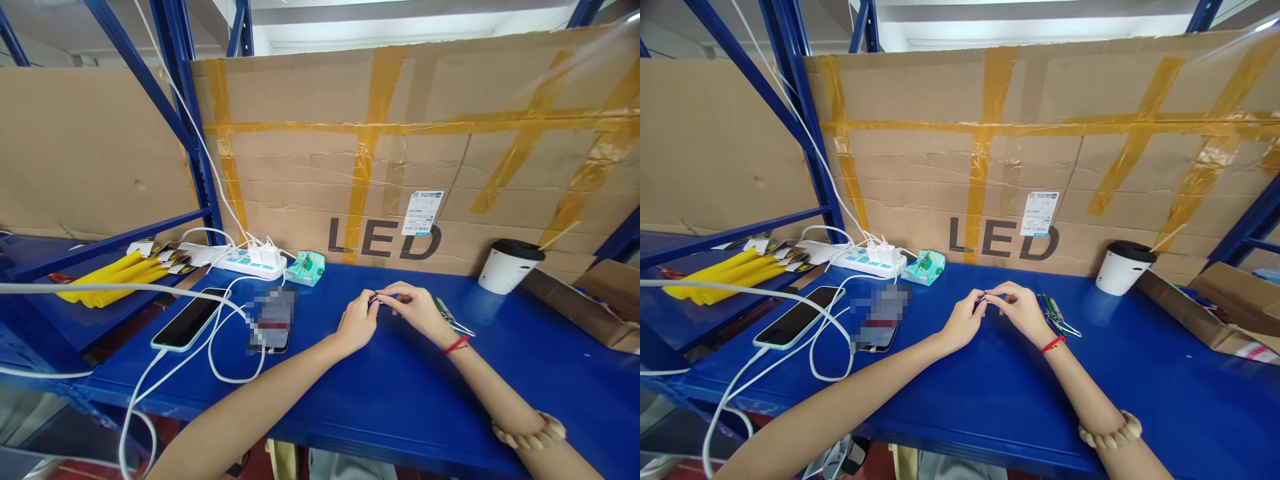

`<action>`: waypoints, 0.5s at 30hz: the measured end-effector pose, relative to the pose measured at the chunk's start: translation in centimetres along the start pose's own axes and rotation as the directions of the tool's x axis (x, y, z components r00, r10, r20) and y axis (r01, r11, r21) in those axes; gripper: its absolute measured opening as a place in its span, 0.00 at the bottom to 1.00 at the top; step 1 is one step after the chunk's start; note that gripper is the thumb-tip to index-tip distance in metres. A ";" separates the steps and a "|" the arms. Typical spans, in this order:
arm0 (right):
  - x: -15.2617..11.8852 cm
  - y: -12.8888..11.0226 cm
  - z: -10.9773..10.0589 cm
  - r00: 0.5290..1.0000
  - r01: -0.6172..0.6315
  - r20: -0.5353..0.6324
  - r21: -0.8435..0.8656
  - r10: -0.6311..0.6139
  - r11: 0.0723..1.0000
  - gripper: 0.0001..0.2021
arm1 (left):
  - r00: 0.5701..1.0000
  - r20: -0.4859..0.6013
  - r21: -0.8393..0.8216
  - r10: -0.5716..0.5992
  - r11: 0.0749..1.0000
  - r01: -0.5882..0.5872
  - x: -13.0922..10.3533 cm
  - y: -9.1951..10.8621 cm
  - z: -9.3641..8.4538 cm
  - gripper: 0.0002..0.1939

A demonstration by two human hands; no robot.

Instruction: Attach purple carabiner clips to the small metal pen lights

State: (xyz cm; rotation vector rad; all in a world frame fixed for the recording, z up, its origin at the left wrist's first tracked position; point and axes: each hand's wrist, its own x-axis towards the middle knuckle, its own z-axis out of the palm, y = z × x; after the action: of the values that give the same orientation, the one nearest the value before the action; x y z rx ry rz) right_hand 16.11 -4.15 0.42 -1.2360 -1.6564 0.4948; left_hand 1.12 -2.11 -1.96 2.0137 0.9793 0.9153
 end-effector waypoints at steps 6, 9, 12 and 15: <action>-0.1 0.0 0.1 0.999 0.033 0.035 -0.055 -0.032 0.998 0.17 | 0.999 -0.032 0.007 -0.020 1.000 0.020 -0.1 0.2 -0.1 0.10; -0.1 0.1 0.0 0.998 0.032 0.049 -0.056 -0.030 0.998 0.17 | 0.999 -0.022 0.009 -0.029 1.000 0.030 0.0 0.2 -0.1 0.12; -0.1 0.2 0.0 0.998 0.025 0.061 -0.057 -0.021 0.998 0.17 | 0.999 -0.011 0.024 -0.036 0.999 0.036 0.0 0.3 -0.2 0.12; -0.1 0.1 0.1 0.998 -0.001 0.056 -0.079 0.005 0.997 0.16 | 0.998 -0.009 0.059 -0.064 0.996 0.065 0.0 0.4 -0.3 0.13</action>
State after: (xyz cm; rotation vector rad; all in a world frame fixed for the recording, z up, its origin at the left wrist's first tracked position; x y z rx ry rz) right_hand 16.11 -4.16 0.25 -1.2929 -1.7362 0.4740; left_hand 1.04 -2.23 -1.46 2.0174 1.0805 0.8680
